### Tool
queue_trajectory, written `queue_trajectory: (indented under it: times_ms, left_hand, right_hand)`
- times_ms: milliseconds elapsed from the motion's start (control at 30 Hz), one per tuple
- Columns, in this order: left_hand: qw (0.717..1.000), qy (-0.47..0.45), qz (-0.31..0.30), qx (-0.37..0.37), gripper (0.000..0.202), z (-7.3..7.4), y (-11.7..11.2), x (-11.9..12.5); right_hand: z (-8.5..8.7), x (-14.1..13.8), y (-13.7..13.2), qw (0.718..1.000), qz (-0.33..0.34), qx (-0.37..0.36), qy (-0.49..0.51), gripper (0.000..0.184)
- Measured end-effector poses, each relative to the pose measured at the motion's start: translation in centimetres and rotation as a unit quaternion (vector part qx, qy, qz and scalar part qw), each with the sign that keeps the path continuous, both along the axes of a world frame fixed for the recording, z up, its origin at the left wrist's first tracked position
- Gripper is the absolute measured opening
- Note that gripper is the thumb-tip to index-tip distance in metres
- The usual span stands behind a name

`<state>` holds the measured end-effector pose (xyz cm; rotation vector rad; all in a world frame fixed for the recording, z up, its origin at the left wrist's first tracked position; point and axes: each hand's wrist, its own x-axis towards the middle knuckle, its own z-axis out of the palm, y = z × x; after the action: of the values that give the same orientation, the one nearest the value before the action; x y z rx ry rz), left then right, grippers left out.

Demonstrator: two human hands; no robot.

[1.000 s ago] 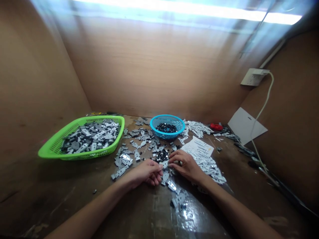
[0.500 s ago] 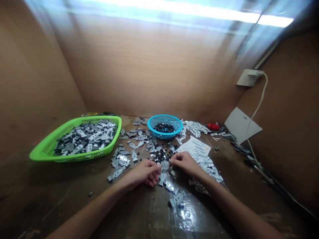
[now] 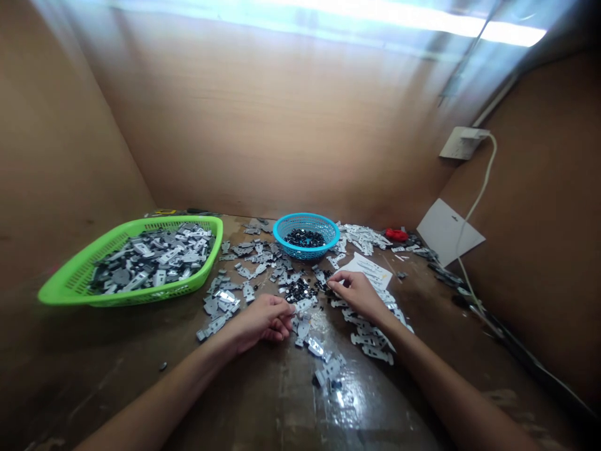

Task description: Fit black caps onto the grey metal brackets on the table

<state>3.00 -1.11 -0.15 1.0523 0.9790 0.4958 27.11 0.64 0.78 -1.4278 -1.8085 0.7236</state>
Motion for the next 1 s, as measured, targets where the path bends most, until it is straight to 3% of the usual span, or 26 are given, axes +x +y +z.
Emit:
queue_trajectory:
  times_ms: [200,400,700,800,1000]
  left_hand:
    - [0.999,0.019,-0.024,0.012,0.032,-0.1,-0.1,0.2]
    - [0.998,0.037,-0.041,0.027,0.031,-0.1,-0.3,0.3]
    - [0.997,0.051,-0.050,0.040,0.031,0.0,-0.4,0.3]
    - [0.997,0.051,-0.049,0.037,0.030,0.1,-0.4,0.3]
    - [0.997,0.061,-0.040,0.023,0.030,-0.1,-0.2,0.2]
  right_hand:
    - [-0.2,-1.8,-1.3,0.996,0.084,-0.018,-0.009,0.025]
    - [-1.0,-2.1,-1.2,0.990,0.102,-0.094,-0.001,0.028]
    - [-1.3,-2.1,-1.1,0.989,0.103,-0.102,0.011,0.026]
    - [-0.9,-1.6,-0.8,0.993,0.091,-0.078,0.007,0.028]
    - [-0.3,1.0,0.6,0.991,-0.014,0.073,-0.108,0.017]
